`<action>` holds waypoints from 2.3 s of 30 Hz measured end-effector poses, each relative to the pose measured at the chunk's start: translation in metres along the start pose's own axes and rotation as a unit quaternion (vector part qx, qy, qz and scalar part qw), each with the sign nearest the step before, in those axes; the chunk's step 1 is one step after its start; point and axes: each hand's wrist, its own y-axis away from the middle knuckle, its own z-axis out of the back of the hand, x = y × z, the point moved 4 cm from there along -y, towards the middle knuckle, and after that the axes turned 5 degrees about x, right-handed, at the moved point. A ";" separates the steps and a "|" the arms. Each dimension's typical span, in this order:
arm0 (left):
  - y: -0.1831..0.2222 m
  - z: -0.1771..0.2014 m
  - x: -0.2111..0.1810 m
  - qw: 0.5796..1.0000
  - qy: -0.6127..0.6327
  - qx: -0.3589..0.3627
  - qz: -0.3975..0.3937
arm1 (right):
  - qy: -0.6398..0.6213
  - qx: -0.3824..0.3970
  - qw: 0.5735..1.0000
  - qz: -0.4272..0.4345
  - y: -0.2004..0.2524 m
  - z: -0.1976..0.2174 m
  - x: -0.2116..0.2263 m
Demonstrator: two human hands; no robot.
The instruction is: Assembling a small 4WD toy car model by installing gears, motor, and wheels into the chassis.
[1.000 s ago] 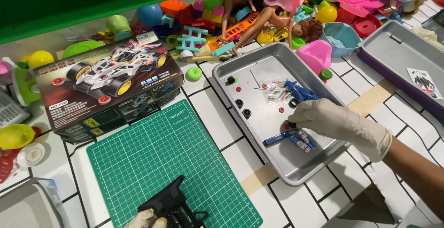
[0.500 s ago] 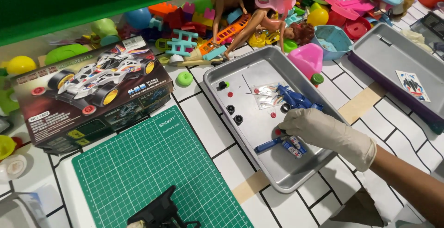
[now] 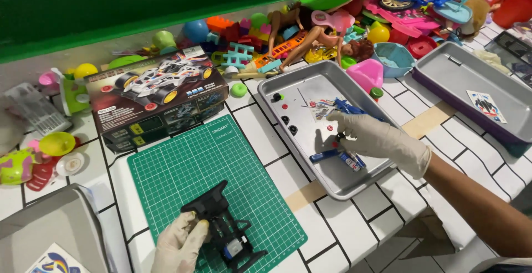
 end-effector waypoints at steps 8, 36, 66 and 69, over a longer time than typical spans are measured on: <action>-0.012 0.008 0.018 0.998 0.021 0.051 -0.033 | 0.051 -0.053 0.996 -0.050 -0.002 0.023 0.027; -0.014 0.029 0.039 0.986 -0.112 -0.049 -0.112 | 0.107 -0.175 0.957 0.204 -0.116 0.036 0.058; -0.018 0.027 0.044 0.994 -0.089 -0.031 -0.057 | 0.016 -0.025 0.998 0.047 -0.092 0.010 0.034; -0.028 0.045 0.072 0.996 0.011 -0.013 -0.086 | 0.083 -0.117 0.980 0.136 -0.101 0.006 0.026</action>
